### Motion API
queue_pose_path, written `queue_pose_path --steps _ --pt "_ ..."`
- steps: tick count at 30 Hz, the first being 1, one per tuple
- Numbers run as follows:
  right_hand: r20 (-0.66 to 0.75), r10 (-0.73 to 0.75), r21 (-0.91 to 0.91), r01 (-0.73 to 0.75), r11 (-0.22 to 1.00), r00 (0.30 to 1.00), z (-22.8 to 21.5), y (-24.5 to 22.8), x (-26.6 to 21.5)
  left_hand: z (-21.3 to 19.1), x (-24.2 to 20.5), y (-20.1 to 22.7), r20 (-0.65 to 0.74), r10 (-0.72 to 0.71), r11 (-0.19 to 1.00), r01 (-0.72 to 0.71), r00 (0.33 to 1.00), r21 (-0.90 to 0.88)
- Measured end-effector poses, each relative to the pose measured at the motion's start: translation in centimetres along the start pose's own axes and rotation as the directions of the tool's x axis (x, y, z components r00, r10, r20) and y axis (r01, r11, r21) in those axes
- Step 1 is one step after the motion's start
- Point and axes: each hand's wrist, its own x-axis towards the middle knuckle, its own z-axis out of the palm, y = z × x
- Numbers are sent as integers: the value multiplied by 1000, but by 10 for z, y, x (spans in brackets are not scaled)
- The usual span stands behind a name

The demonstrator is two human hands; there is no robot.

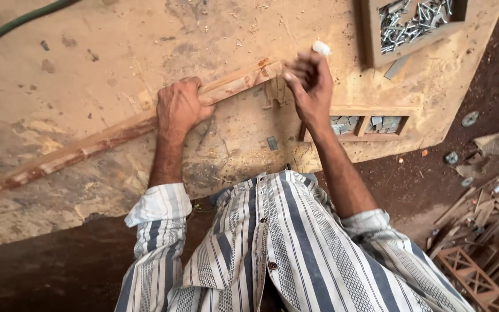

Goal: The person applies glue from a bottle to the ends of wood strips and joins them together on a workbench, then fits small metal fasteners into pre-cut joints at the junctions.

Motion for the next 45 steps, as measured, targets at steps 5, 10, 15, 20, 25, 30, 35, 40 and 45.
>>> queue_pose_path --steps 5,10,15,20,25,30,35,40,45 --pt "-235 96 -235 -152 960 967 -32 19 -22 6 -4 -6 -8 15 1000 -15 1000 12" --pt "-237 -80 -399 -22 917 968 -38 24 11 9 -1 -3 16 -22 1000 22 1000 19" --pt "-223 -94 -369 5 929 970 -31 43 31 4 -2 -1 -24 2 1000 -2 1000 9" --pt "-109 -11 -254 -17 967 994 -39 22 28 10 -5 -9 1 -12 998 12 1000 59" --pt "210 130 -426 -29 904 969 -31 -61 -13 29 -3 -27 19 16 998 -17 1000 65" --pt "218 251 -668 -44 743 943 4 -95 -24 48 2 -42 -48 75 995 -72 996 66" --pt "183 291 -699 -84 710 939 20 -100 -18 64 6 -50 -30 59 990 -54 998 127" --pt "220 307 -790 -16 613 926 21 -99 -11 73 5 -55 -67 65 993 -58 996 106" --pt "187 323 -834 -24 551 928 23 -94 -7 74 3 -55 -72 72 995 -66 995 78"
